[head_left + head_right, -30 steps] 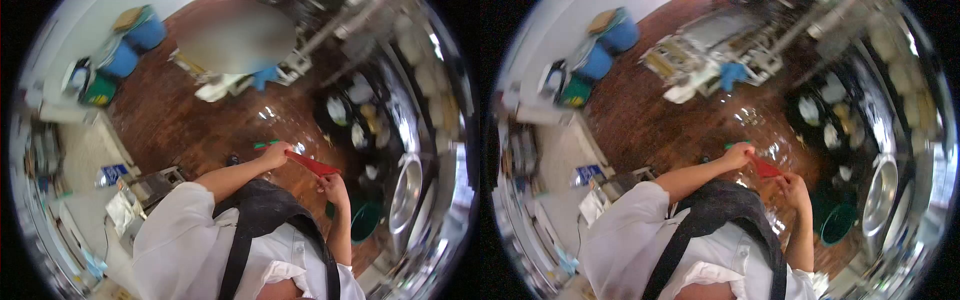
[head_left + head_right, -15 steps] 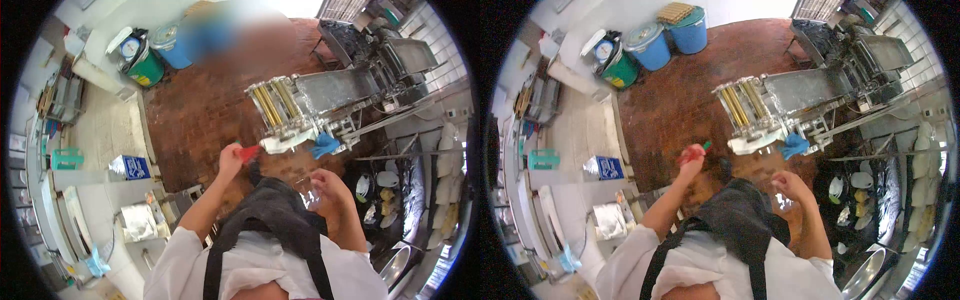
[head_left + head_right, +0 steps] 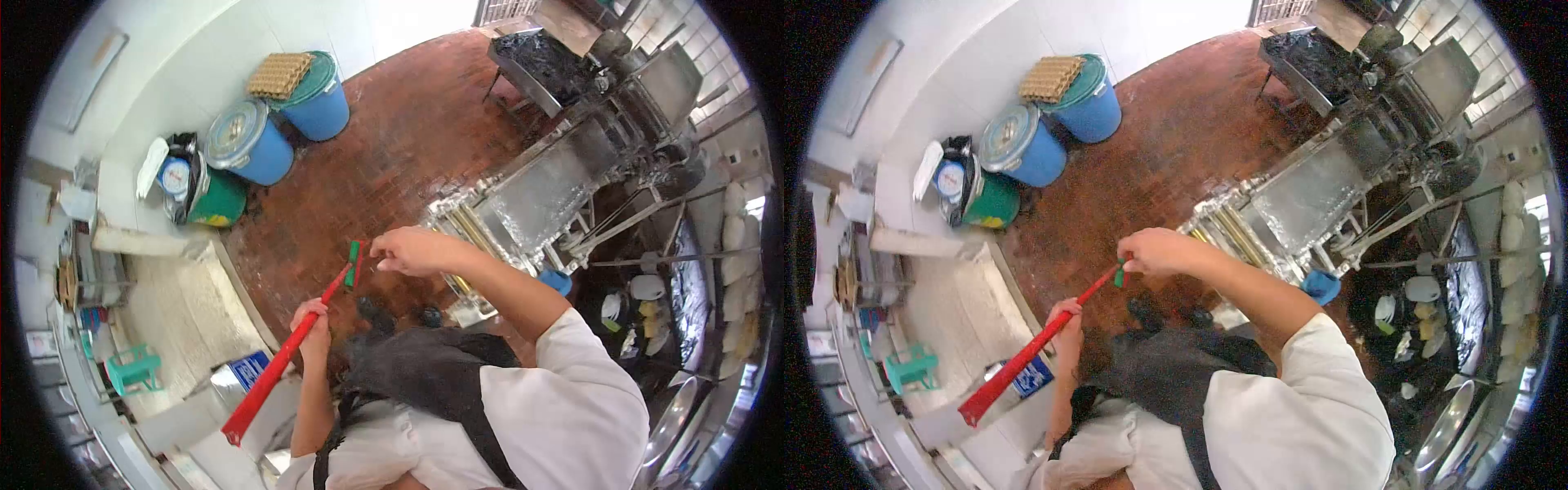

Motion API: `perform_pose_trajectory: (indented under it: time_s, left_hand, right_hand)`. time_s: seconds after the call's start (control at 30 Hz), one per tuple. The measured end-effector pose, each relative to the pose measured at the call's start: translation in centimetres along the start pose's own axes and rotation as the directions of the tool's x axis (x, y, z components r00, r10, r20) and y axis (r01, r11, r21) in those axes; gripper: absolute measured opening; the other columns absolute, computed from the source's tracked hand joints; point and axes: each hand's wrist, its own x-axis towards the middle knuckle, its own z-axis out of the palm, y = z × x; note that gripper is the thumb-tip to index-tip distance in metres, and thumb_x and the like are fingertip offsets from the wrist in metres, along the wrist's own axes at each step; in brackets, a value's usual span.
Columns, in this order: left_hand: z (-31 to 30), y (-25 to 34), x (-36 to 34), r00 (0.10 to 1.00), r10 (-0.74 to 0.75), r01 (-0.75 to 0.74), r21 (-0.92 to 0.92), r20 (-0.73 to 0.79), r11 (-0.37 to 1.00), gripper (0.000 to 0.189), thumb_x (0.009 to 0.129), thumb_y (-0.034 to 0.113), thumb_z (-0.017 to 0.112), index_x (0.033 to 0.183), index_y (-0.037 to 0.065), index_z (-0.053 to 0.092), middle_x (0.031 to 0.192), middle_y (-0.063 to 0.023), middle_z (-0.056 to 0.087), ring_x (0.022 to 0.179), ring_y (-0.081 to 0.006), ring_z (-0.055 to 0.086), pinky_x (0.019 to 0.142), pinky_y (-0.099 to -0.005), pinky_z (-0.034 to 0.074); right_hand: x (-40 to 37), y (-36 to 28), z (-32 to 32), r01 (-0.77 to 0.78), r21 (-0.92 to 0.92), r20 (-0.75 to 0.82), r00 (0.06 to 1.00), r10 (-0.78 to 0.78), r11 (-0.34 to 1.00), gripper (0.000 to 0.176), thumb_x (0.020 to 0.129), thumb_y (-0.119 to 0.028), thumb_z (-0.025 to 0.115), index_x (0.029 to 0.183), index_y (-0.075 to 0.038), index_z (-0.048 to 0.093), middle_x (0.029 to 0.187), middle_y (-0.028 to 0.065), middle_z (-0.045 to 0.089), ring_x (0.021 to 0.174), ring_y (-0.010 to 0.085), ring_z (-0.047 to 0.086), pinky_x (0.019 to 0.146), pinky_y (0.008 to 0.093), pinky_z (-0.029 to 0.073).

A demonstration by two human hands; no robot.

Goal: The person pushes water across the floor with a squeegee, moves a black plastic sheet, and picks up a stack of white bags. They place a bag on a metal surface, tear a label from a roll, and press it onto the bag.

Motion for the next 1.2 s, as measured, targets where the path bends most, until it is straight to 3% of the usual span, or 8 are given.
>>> perform_pose_trajectory:
  time_s: [0.1,0.13,0.2,0.4,0.63,0.77,0.97,1.2]
  left_hand:
    - [-1.3,-0.7,6.5,0.997,0.012,-0.016,0.052,0.081,0.998,0.014,0.079,-0.009,0.059,0.075,0.004,0.056,0.087,-0.0082,0.066,0.09,-0.0234,0.066,0.088,-0.0366,0.051]
    - [-1.4,-1.4,9.0,0.995,-0.063,0.068,-0.074,0.072,0.995,0.014,0.079,-0.009,0.057,0.076,0.004,0.056,0.086,-0.0083,0.066,0.09,-0.0229,0.066,0.088,-0.0362,0.051]
    - [-1.7,-4.1,14.5,0.986,0.037,-0.037,-0.003,0.163,0.999,0.014,0.08,-0.01,0.056,0.076,0.004,0.057,0.086,-0.0084,0.066,0.09,-0.0221,0.066,0.087,-0.0357,0.051]
    - [1.8,-7.6,31.8,0.906,0.105,-0.003,-0.243,0.41,0.97,0.015,0.08,-0.009,0.059,0.08,0.006,0.057,0.087,-0.008,0.064,0.091,-0.0205,0.064,0.085,-0.0351,0.051]
    - [11.4,-9.3,50.9,0.733,0.144,0.009,-0.221,0.665,0.975,0.015,0.078,-0.009,0.055,0.08,0.005,0.057,0.081,-0.003,0.058,0.083,-0.0149,0.058,0.079,-0.031,0.048]
    - [16.8,-9.3,59.6,0.768,0.18,0.114,-0.408,0.614,0.906,0.014,0.069,-0.009,0.048,0.073,0.002,0.055,0.073,-0.0065,0.058,0.077,-0.0172,0.059,0.068,-0.0315,0.048]
    - [21.9,-12.4,74.9,0.763,0.176,-0.004,-0.268,0.622,0.963,0.014,0.074,-0.01,0.057,0.076,0.004,0.058,0.078,-0.0049,0.063,0.08,-0.0183,0.063,0.077,-0.0323,0.051]
    - [31.9,-19.9,97.3,0.872,0.135,-0.03,-0.223,0.47,0.974,0.007,0.075,-0.001,0.064,0.074,0.006,0.065,0.073,-0.0056,0.066,0.07,-0.0195,0.063,0.069,-0.0343,0.051]
  right_hand:
    - [6.5,0.2,-1.7,-0.037,0.015,0.031,0.999,0.037,0.999,0.034,0.093,-0.027,0.065,0.119,-0.005,0.063,0.106,0.0177,0.069,0.103,0.0377,0.065,0.088,0.0456,0.051]
    - [8.4,0.8,-1.6,-0.042,0.019,-0.018,0.999,0.042,0.999,0.033,0.093,-0.027,0.065,0.118,-0.006,0.064,0.106,0.0176,0.069,0.102,0.0375,0.065,0.088,0.0452,0.051]
    - [10.8,3.8,-1.8,-0.048,0.0,-0.112,0.993,0.048,0.999,0.033,0.092,-0.027,0.065,0.118,-0.006,0.064,0.106,0.0175,0.069,0.102,0.0372,0.065,0.088,0.0444,0.051]
    - [11.2,6.6,-4.8,-0.478,0.195,-0.188,0.839,0.511,0.856,0.033,0.091,-0.03,0.068,0.116,-0.009,0.065,0.107,0.016,0.07,0.104,0.0359,0.066,0.089,0.0461,0.051]
    - [15.2,8.7,-12.5,-0.628,0.352,-0.214,0.668,0.713,0.694,0.032,0.093,-0.028,0.067,0.117,-0.007,0.064,0.104,0.0183,0.071,0.097,0.0355,0.068,0.085,0.0427,0.053]
    - [20.8,13.8,-17.8,-0.505,0.331,-0.38,0.702,0.603,0.797,0.034,0.093,-0.026,0.068,0.12,-0.005,0.063,0.098,0.0186,0.071,0.093,0.0356,0.068,0.082,0.0436,0.052]
    - [31.5,15.2,-30.9,-0.45,0.304,-0.373,0.755,0.539,0.84,0.03,0.094,-0.018,0.065,0.121,-0.005,0.063,0.093,0.0146,0.073,0.088,0.0289,0.069,0.079,0.0395,0.052]
    - [38.1,20.3,-37.6,-0.564,0.391,-0.44,0.58,0.686,0.727,0.036,0.091,-0.028,0.068,0.121,-0.008,0.064,0.103,0.0194,0.07,0.097,0.0377,0.067,0.083,0.0453,0.052]
